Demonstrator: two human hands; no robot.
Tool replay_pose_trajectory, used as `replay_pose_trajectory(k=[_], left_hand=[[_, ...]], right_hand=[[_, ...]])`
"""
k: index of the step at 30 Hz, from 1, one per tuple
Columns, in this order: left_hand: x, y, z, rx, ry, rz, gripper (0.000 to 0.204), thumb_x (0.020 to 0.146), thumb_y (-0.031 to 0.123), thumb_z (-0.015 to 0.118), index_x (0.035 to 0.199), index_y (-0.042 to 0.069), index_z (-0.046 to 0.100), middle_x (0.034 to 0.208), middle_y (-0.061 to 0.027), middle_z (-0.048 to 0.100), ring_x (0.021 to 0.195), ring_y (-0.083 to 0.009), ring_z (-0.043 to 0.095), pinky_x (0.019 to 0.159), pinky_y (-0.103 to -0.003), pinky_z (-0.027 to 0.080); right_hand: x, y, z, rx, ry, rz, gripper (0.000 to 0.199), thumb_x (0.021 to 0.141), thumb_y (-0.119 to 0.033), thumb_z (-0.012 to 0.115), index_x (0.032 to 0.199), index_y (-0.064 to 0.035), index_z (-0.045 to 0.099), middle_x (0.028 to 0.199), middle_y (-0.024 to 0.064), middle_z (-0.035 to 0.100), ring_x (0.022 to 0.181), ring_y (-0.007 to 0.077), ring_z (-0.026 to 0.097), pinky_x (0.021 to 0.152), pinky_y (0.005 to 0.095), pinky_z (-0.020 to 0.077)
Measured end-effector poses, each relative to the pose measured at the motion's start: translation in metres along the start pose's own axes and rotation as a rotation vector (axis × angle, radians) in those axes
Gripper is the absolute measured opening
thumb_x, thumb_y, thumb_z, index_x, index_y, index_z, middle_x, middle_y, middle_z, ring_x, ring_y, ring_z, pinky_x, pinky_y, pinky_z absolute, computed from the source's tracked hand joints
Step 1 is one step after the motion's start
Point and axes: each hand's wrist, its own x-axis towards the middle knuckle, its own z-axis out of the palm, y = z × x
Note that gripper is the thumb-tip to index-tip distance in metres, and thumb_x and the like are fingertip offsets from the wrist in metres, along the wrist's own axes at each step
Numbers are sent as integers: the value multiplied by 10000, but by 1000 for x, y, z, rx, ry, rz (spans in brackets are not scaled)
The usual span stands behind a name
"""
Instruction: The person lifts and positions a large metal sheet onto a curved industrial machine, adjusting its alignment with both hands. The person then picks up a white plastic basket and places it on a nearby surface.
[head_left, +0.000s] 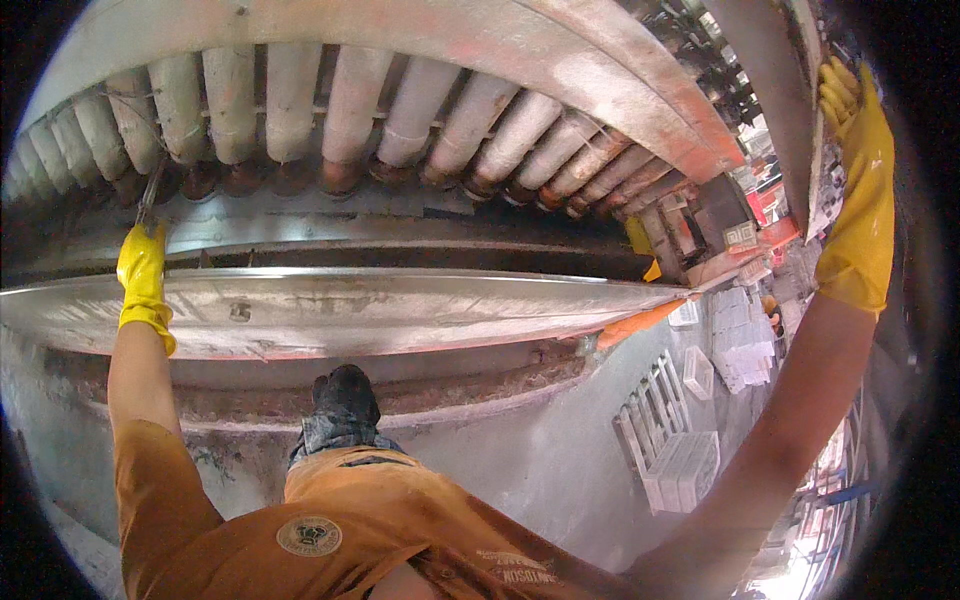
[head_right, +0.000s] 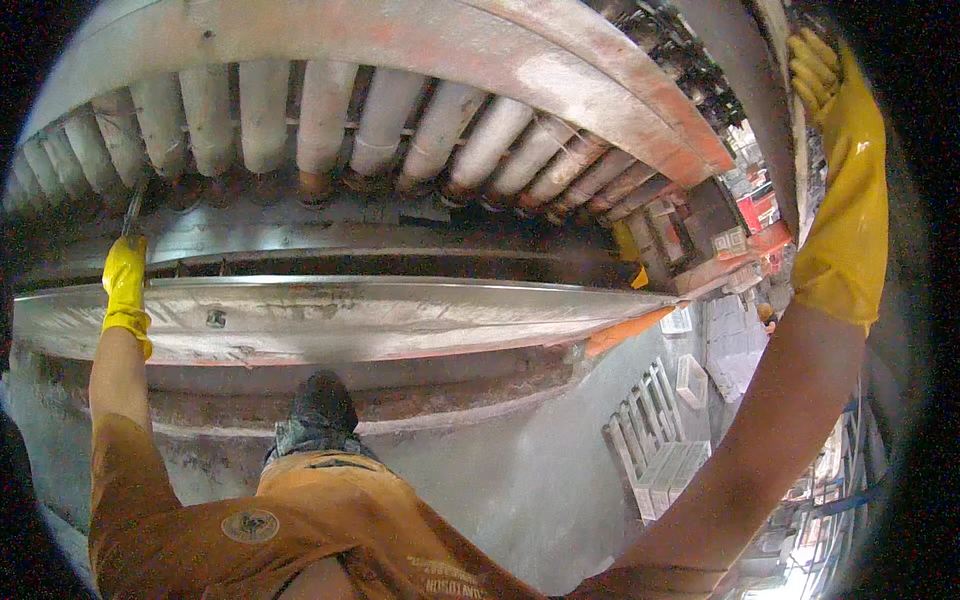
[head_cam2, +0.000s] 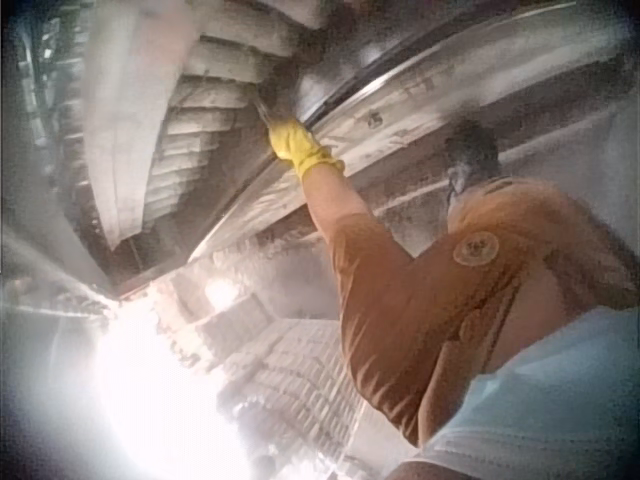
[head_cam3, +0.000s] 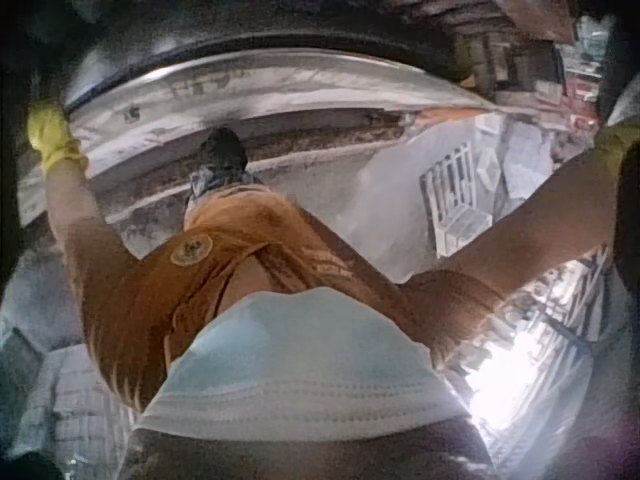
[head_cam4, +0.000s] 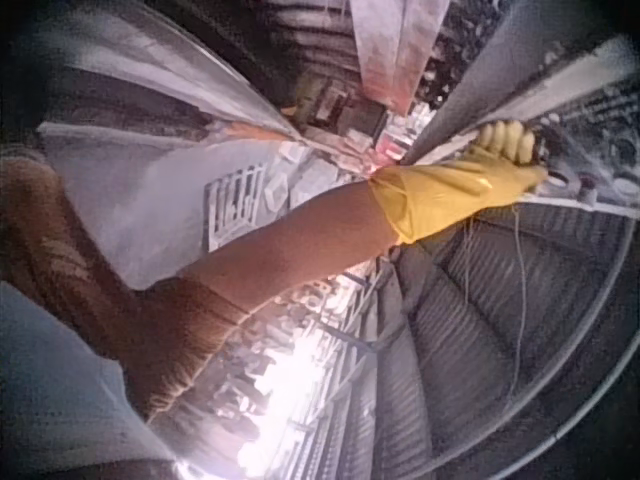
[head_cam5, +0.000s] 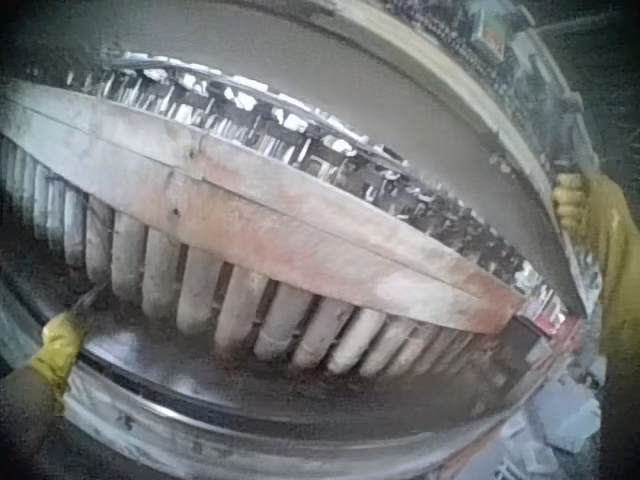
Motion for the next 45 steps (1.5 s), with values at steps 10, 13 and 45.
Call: replay_pose_trajectory(k=[10,13,45], left_hand=[[9,-6,14,129,30,51,586,955,495,605,1293,17,638,1270,-243,660,1187,-429,611,1000,-477,485],[5,1,-3,134,-51,8,606,957,502,603,1325,21,623,1309,-233,646,1222,-408,601,1028,-464,475],[8,-13,-2,189,-50,-82,590,951,505,613,1322,46,626,1278,-218,664,1183,-408,622,1002,-485,485]], right_hand=[[-11,101,13,-499,321,-453,571,1038,-414,543,1430,1,540,1457,222,550,1346,363,523,1129,373,386],[-34,79,37,-433,339,-348,578,1048,-415,517,1458,-8,513,1527,235,480,1403,386,467,1162,378,348],[-430,203,331,-174,-891,312,569,990,-586,454,857,-162,810,884,149,759,927,347,711,857,460,527]])
